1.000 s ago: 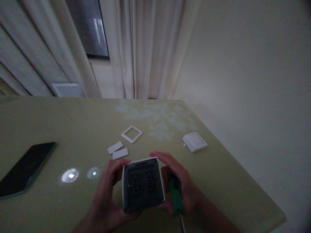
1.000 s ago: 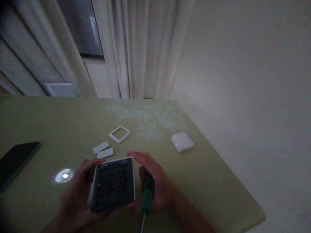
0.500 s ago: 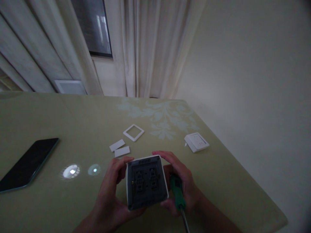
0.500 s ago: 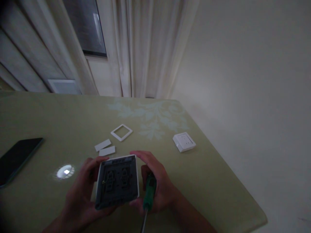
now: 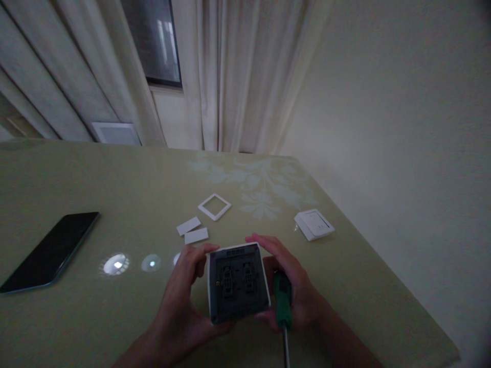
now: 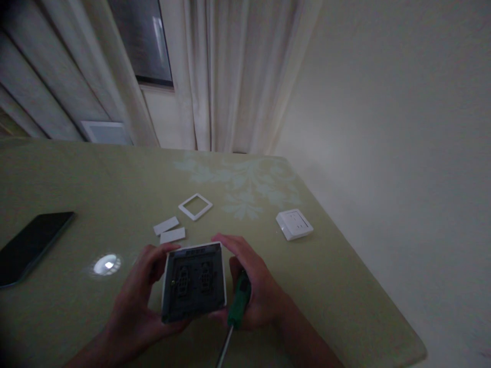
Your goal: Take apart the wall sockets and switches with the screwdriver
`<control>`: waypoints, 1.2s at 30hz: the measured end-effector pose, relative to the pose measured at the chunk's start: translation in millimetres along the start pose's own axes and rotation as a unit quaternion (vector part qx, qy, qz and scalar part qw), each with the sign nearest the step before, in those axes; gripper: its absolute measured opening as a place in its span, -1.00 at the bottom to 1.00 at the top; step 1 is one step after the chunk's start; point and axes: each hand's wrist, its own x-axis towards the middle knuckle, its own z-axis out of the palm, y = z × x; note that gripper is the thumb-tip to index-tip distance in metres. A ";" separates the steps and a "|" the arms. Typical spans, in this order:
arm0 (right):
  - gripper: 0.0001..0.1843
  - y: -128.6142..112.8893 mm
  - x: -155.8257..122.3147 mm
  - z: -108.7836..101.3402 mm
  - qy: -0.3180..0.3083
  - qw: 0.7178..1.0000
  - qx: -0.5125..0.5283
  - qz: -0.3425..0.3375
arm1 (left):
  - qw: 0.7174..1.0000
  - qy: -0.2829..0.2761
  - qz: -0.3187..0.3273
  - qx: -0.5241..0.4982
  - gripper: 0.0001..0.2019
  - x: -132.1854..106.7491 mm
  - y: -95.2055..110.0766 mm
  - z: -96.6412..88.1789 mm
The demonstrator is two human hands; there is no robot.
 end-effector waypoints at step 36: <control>0.06 31.6 15.5 24.8 -0.067 0.989 -0.066 0.116 | 0.848 0.183 -0.280 -0.412 -0.75 49.2 -23.7 -21.4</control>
